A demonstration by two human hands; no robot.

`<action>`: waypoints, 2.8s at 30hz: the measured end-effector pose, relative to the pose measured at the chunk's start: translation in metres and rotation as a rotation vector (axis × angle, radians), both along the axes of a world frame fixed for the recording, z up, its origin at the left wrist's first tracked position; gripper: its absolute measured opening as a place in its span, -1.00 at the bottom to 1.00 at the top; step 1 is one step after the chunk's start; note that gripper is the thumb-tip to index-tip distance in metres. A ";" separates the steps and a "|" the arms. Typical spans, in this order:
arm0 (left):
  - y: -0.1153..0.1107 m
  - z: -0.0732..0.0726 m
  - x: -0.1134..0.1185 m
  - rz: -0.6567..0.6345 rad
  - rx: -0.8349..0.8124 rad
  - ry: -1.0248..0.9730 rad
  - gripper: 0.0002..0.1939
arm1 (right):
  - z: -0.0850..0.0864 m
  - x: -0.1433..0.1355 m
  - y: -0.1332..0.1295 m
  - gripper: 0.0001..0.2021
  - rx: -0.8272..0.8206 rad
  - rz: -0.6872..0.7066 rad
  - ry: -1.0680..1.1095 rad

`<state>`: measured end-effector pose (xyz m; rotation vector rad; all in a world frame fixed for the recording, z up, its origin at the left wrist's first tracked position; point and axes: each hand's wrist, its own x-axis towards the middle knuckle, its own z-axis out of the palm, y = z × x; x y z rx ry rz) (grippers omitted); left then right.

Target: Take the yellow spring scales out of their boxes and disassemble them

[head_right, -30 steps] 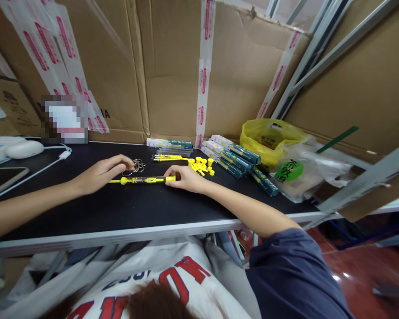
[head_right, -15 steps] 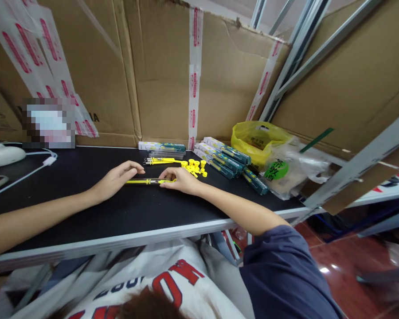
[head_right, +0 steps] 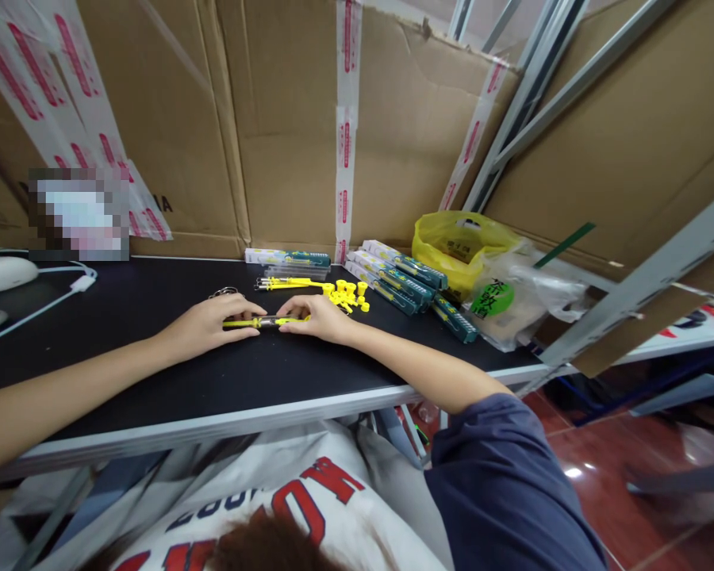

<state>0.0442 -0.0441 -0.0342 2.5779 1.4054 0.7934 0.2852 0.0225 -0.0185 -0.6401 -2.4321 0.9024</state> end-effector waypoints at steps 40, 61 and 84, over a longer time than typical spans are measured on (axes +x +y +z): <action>-0.011 0.012 0.034 -0.089 0.379 0.454 -0.69 | 0.003 -0.002 -0.006 -0.80 -0.290 0.183 0.246; 0.006 0.005 0.022 -0.008 0.293 0.439 -0.67 | 0.009 0.007 -0.004 -0.46 0.068 -0.108 -0.038; 0.012 0.003 0.013 0.084 0.198 0.315 -0.71 | 0.012 -0.001 -0.012 -0.80 0.498 -0.208 -0.449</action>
